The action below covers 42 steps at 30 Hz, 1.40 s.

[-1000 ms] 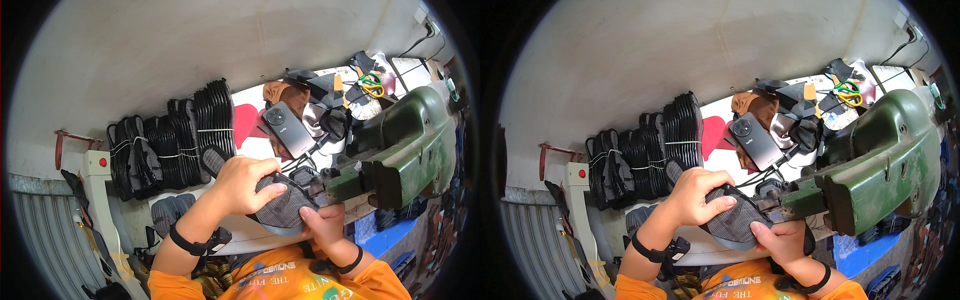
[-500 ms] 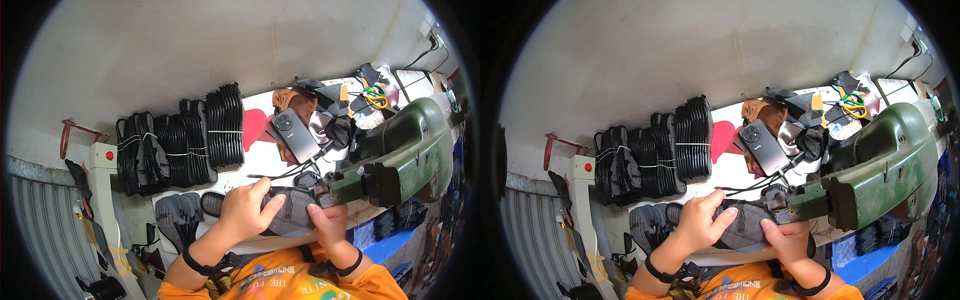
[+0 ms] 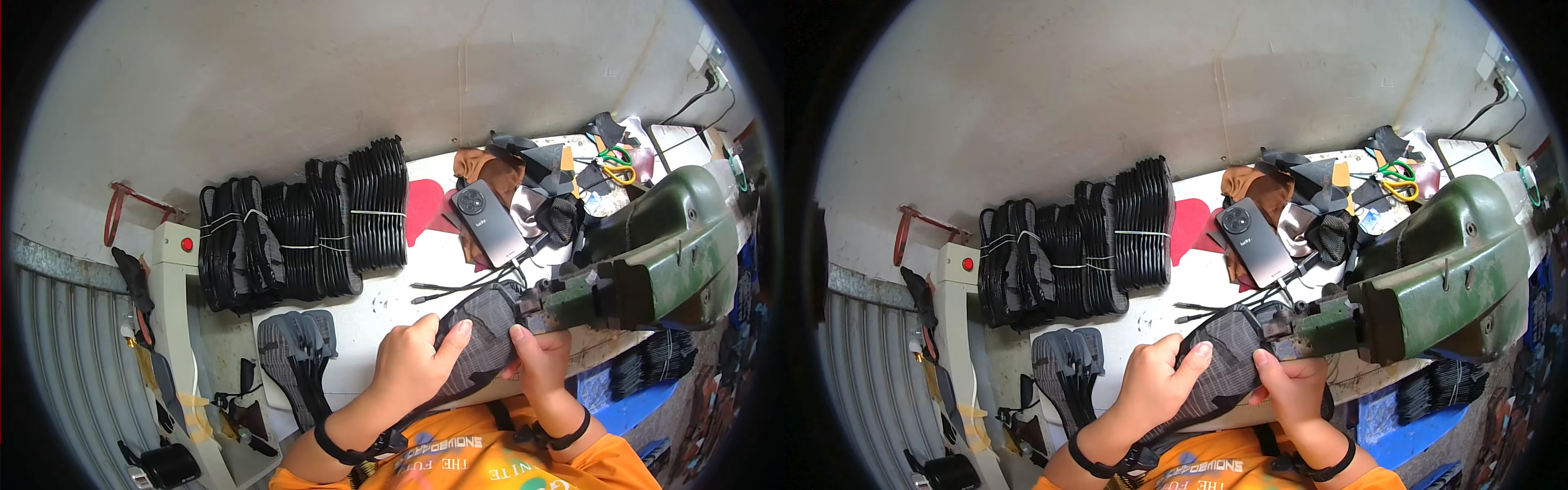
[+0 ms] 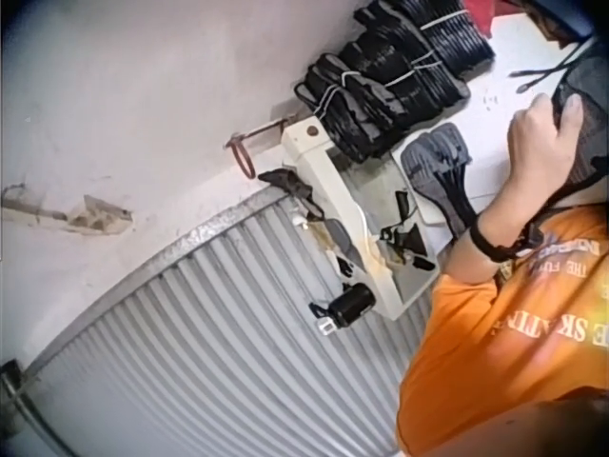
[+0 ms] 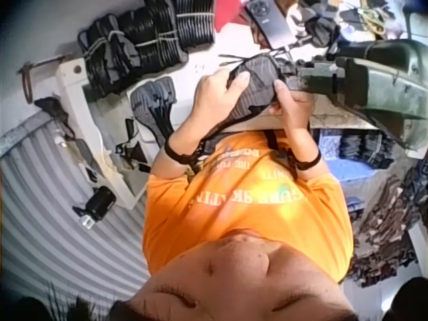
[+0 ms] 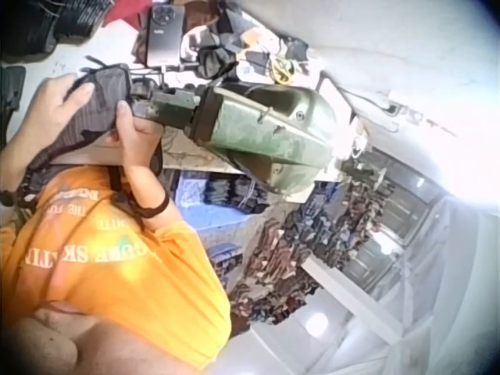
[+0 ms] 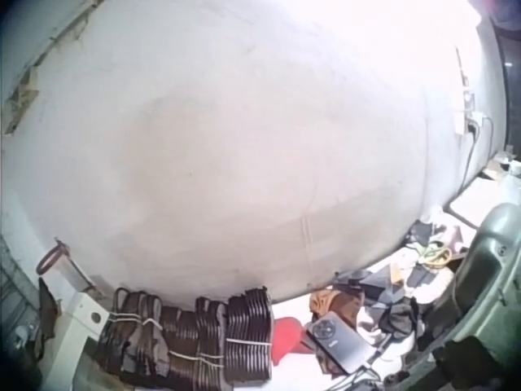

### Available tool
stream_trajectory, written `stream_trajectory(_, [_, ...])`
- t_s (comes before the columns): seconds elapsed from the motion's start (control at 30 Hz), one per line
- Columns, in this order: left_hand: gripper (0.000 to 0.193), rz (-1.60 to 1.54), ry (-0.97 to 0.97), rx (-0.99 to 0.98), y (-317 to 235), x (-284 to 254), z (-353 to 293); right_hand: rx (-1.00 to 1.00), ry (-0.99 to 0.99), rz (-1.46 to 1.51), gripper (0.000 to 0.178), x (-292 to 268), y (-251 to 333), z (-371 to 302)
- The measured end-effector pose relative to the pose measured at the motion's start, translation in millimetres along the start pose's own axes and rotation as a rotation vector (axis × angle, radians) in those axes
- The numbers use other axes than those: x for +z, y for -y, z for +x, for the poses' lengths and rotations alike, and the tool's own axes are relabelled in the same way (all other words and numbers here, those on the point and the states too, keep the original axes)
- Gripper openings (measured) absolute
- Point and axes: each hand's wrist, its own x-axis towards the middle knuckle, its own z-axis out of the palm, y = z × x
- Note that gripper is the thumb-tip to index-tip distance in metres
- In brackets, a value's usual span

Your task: Stitching various shoe parts using a sewing machine at a workbench.

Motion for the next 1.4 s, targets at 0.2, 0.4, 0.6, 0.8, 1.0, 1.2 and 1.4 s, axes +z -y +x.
stream_trajectory(0.2, [0.045,-0.698,0.212,-0.176,9,18,-12,0.038,0.144,-0.049,0.038,-20,6,-2])
stream_trajectory(0.4, [0.041,-0.898,0.244,-0.238,2,27,-12,-0.038,0.266,-0.222,0.034,-35,8,-9])
stream_trajectory(0.6, [0.042,-0.924,0.063,-0.23,2,38,-10,-0.106,0.16,-0.275,0.039,-25,9,-4])
stream_trajectory(0.8, [0.043,-0.917,-0.062,-0.18,2,42,-7,-0.146,0.055,-0.274,0.046,-15,10,-1])
stream_trajectory(1.0, [0.044,-0.964,-0.109,-0.276,-4,46,-25,-0.154,0.073,-0.42,0.046,-25,15,-4])
stream_trajectory(1.2, [0.036,-0.892,-0.325,-0.016,27,75,-94,-0.045,0.727,-0.263,0.063,-38,-6,-53])
stream_trajectory(1.4, [0.028,-0.8,0.176,-0.133,81,23,-134,-0.226,0.605,-0.893,0.106,-53,-36,-72])
